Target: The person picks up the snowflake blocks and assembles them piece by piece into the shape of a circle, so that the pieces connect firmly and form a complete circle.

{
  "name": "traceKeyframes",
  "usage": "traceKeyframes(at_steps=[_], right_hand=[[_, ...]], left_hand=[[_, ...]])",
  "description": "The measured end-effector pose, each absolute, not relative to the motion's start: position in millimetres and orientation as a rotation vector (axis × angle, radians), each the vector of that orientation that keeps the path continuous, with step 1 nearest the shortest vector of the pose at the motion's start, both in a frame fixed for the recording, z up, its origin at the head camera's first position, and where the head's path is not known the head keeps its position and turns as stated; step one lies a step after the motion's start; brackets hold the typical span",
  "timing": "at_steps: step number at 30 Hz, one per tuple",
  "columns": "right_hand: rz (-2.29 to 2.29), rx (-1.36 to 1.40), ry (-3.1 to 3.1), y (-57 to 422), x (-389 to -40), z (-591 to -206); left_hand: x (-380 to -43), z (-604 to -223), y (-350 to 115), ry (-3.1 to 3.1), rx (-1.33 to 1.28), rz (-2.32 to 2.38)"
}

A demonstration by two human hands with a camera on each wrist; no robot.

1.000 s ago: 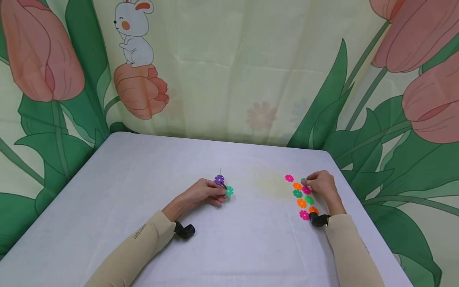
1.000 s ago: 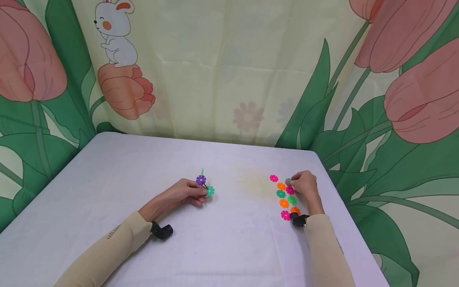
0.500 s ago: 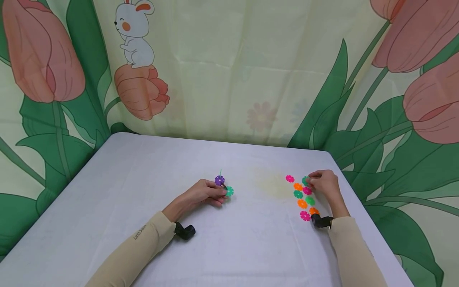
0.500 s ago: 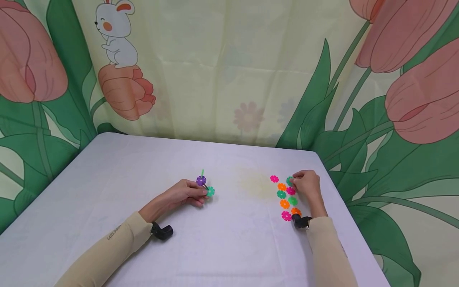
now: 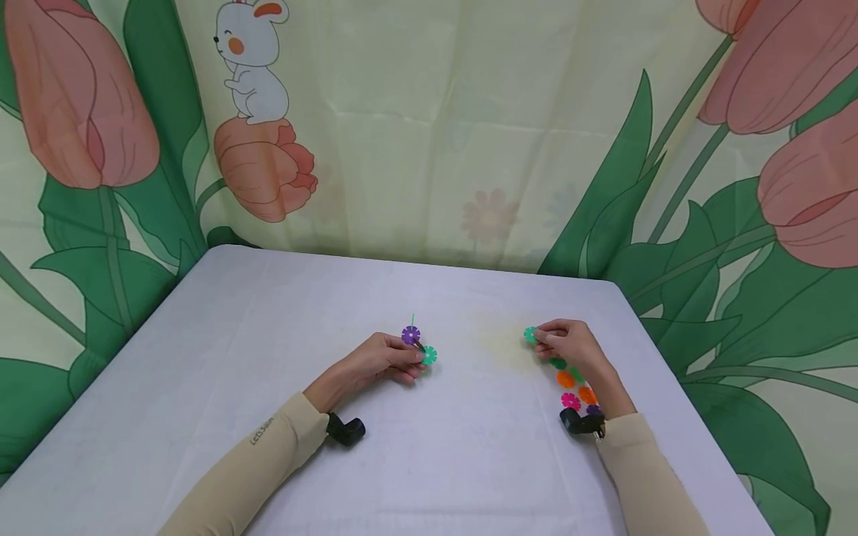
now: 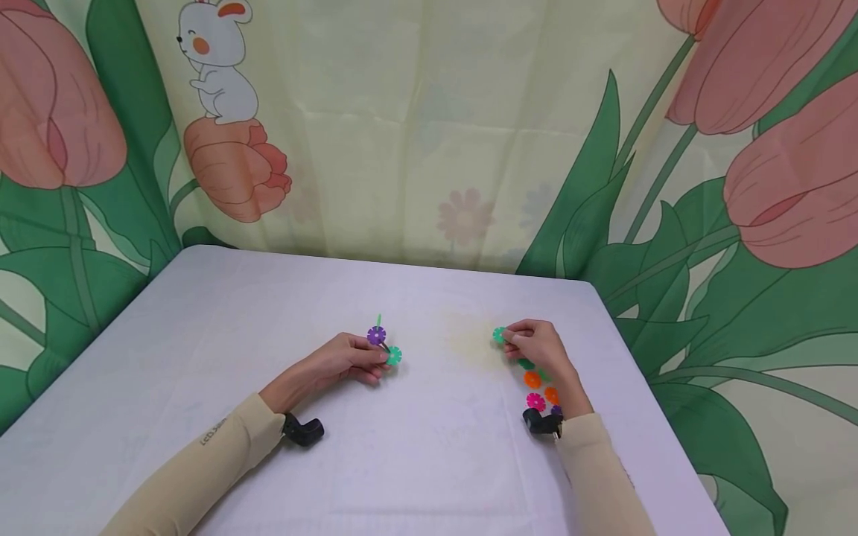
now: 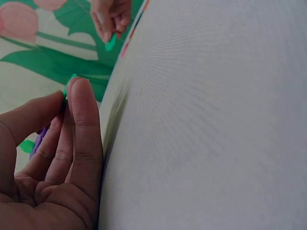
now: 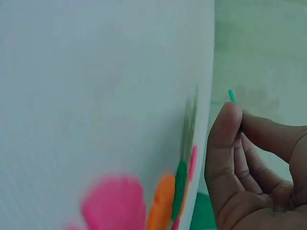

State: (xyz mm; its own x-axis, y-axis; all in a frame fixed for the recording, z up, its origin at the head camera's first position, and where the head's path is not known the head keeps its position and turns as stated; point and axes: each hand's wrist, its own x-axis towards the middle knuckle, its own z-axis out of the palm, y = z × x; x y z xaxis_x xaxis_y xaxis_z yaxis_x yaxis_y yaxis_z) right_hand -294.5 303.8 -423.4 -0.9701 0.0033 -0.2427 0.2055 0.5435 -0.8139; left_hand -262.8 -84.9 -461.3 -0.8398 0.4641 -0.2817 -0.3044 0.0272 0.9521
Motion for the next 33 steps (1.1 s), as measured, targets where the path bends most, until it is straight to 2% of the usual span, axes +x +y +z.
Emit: traceKeyframes(at_steps=[14, 33], right_hand=[[-1.551, -0.196, 2.386, 260, -288, -429], [-1.463, -0.429, 2.329, 216, -283, -433]], left_hand=[[-263, -460, -85, 1.786, 0.159, 1.864], [-262, -458, -83, 1.802, 0.140, 1.852]])
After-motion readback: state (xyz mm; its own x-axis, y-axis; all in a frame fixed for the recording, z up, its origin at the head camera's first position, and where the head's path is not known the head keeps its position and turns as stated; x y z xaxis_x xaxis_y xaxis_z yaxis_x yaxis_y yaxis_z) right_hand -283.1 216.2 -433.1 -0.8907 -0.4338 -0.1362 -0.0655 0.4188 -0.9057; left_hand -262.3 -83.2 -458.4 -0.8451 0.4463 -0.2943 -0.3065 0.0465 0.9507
